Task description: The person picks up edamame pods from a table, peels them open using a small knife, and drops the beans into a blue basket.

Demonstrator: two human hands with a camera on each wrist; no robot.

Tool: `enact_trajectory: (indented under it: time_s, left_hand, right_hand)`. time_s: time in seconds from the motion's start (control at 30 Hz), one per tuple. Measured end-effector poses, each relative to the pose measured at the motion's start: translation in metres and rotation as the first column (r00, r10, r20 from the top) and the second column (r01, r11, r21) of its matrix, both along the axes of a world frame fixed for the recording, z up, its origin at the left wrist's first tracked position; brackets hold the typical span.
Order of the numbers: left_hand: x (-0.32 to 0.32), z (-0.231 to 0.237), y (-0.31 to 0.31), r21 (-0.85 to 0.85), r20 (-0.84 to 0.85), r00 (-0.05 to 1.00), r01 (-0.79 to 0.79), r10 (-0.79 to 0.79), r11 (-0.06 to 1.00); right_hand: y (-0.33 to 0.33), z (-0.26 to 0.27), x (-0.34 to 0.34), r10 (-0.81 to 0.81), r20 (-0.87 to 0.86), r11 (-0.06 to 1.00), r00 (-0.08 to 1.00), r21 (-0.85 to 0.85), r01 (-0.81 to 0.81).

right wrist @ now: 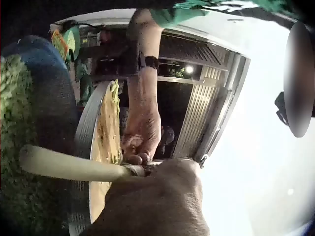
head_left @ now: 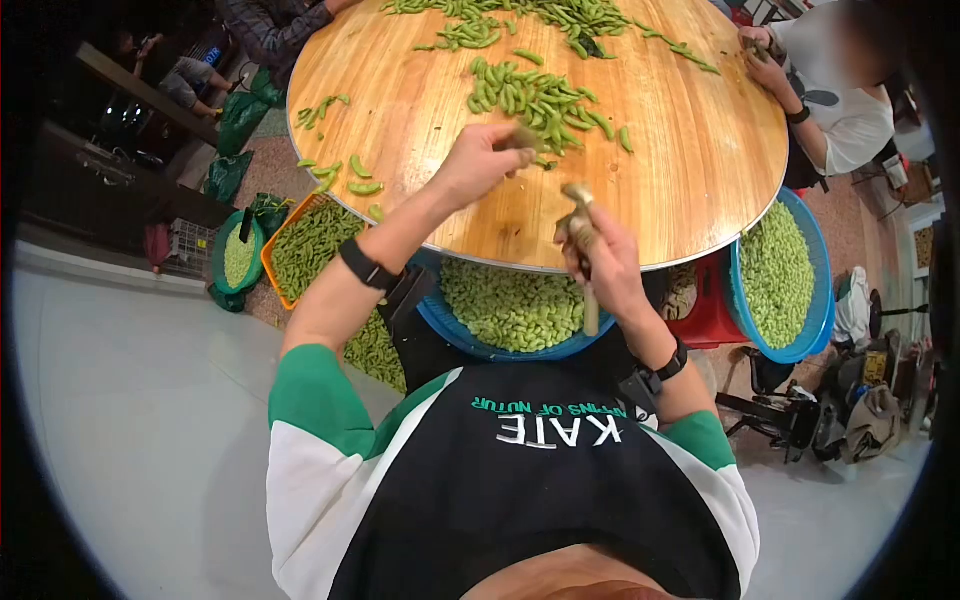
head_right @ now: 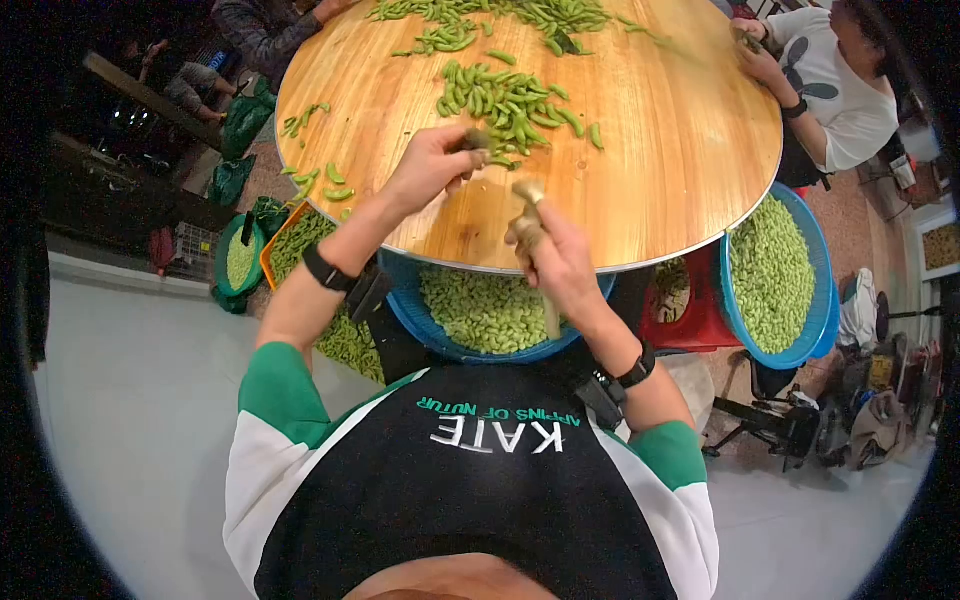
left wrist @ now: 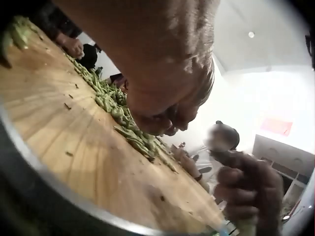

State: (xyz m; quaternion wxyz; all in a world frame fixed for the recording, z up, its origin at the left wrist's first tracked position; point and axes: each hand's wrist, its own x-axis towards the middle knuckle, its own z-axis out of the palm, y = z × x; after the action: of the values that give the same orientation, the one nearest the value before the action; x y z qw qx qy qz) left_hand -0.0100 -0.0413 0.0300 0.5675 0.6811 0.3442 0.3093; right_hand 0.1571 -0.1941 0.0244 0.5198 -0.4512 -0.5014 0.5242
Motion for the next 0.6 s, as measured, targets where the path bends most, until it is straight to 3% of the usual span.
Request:
enact_trajectory:
  time_s: [0.03,0.1,0.17,0.27,0.4,0.6]
  left_hand:
    - [-0.002,0.005,-0.013,-0.006,-0.005,1.000,0.002,-0.002,1.000]
    - [-0.007,0.012,-0.035,-0.320,0.160,0.986,0.103,-0.053,0.942]
    - [-0.009,0.006,-0.048,-0.353,0.236,0.968,0.168,-0.086,0.921]
    - [-0.011,0.004,-0.056,-0.434,0.241,0.965,0.201,-0.101,0.878]
    - [-0.011,0.008,-0.060,-0.465,0.238,0.970,0.166,-0.058,0.869]
    - [-0.009,-0.001,-0.063,-0.346,0.310,0.948,0.179,-0.067,0.921]
  right_hand:
    - [0.003,-0.003,0.001,-0.042,-0.213,0.998,0.976,-0.060,0.030]
    - [0.008,-0.009,-0.004,-0.063,-0.257,0.997,0.964,-0.051,0.051]
    - [0.006,-0.009,-0.006,0.021,-0.430,0.995,0.903,-0.080,-0.061]
    - [0.002,-0.006,-0.007,0.066,-0.496,0.986,0.866,-0.102,-0.134]
    - [-0.001,-0.008,-0.008,0.071,-0.591,0.977,0.803,-0.121,-0.175]
    - [-0.002,-0.010,-0.006,0.095,-0.539,0.982,0.837,-0.086,-0.167]
